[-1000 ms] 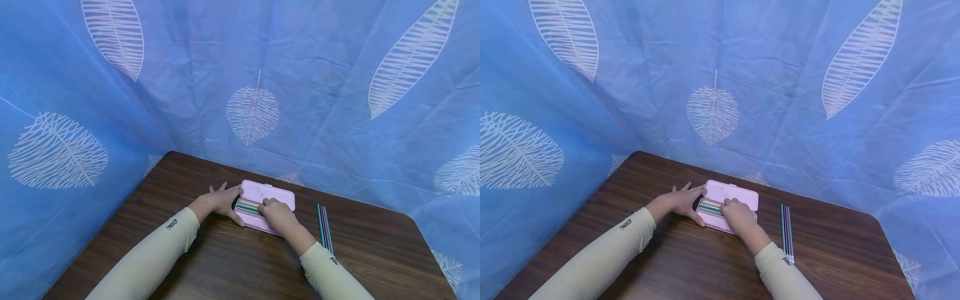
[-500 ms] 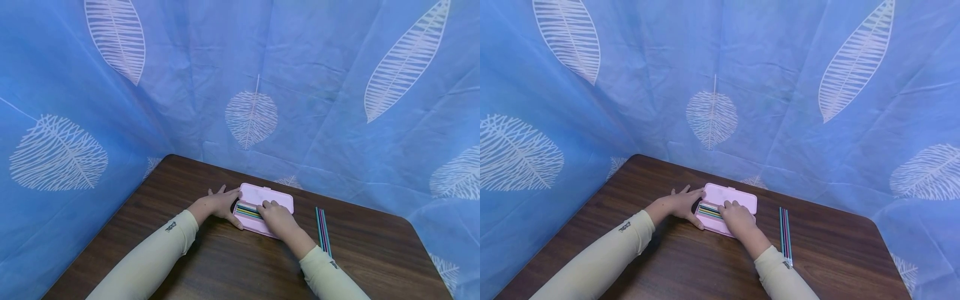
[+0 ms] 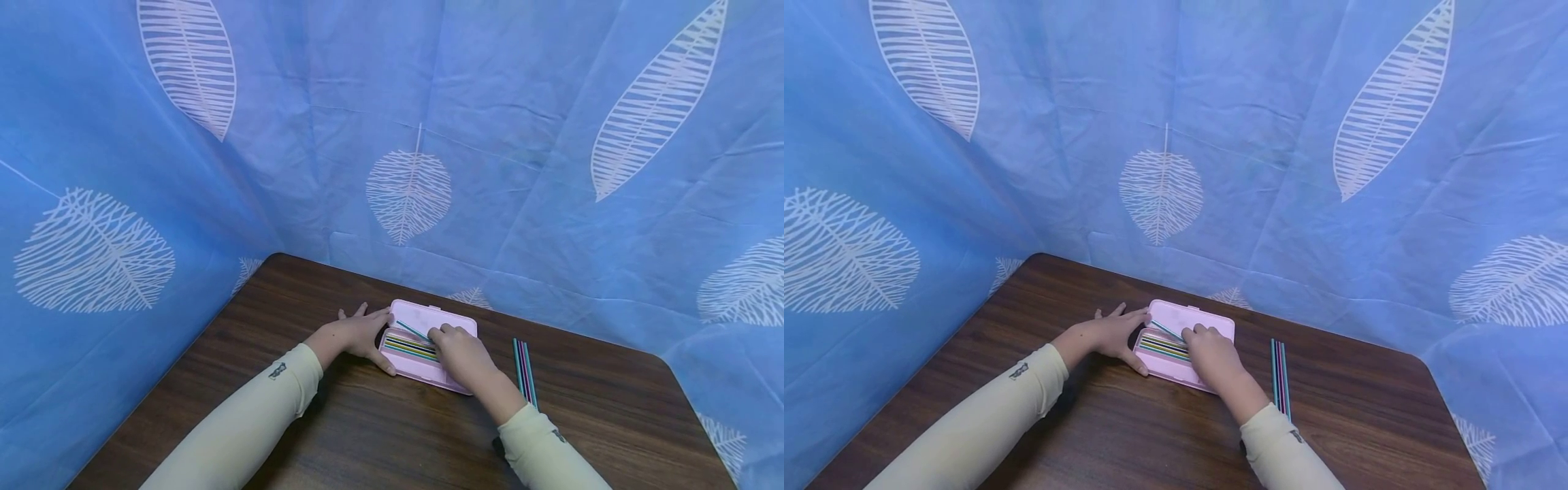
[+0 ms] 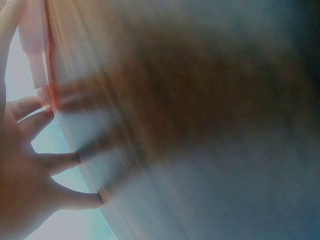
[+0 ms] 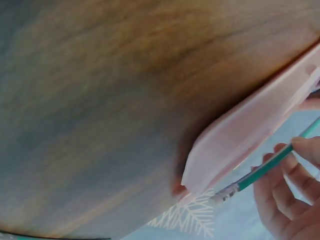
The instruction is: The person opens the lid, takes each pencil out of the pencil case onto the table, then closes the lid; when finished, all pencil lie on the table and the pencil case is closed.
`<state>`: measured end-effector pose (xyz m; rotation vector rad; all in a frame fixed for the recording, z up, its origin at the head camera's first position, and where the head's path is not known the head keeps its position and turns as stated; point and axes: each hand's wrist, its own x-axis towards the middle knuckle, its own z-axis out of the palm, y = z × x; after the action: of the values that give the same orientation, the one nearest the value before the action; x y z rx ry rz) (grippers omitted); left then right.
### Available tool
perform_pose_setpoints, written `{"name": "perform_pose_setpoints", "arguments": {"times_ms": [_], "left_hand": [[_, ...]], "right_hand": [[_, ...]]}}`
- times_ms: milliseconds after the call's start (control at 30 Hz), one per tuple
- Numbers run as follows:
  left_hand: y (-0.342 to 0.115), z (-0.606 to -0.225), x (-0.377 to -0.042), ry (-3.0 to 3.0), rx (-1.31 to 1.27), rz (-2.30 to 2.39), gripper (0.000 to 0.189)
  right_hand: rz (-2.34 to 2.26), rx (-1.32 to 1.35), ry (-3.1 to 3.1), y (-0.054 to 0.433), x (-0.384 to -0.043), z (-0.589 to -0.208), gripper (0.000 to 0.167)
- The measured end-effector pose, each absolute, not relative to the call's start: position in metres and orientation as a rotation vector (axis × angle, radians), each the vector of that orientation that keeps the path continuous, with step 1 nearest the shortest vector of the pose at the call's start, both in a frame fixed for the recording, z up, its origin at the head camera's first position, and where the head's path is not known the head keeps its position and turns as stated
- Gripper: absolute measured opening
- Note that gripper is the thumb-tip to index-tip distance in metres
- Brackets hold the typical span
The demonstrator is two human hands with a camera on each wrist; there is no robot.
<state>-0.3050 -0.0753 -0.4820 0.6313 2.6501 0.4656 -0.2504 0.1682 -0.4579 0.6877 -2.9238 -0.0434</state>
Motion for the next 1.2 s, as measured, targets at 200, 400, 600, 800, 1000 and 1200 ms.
{"name": "perform_pose_setpoints", "arguments": {"times_ms": [200,400,600,800,1000,1200], "left_hand": [[-0.076,-0.484,-0.306,2.650,0.630,0.469,0.126],[-0.076,-0.484,-0.306,2.650,0.624,0.477,0.127],[-0.076,-0.484,-0.306,2.657,0.628,0.478,0.127],[-0.076,-0.483,-0.306,2.653,0.627,0.482,0.127],[-0.075,-0.484,-0.306,2.654,0.629,0.478,0.126],[-0.076,-0.483,-0.307,2.651,0.623,0.491,0.126]], "right_hand": [[0.116,0.525,-3.068,0.178,-0.254,-0.453,0.020],[0.263,0.414,-3.137,0.191,-0.258,-0.452,0.021],[0.505,0.293,-3.205,0.209,-0.258,-0.447,0.021],[0.710,0.234,-3.222,0.229,-0.258,-0.441,0.021],[0.929,0.048,-3.262,0.251,-0.255,-0.440,0.024],[1.098,-0.066,-3.257,0.278,-0.251,-0.435,0.023]]}}
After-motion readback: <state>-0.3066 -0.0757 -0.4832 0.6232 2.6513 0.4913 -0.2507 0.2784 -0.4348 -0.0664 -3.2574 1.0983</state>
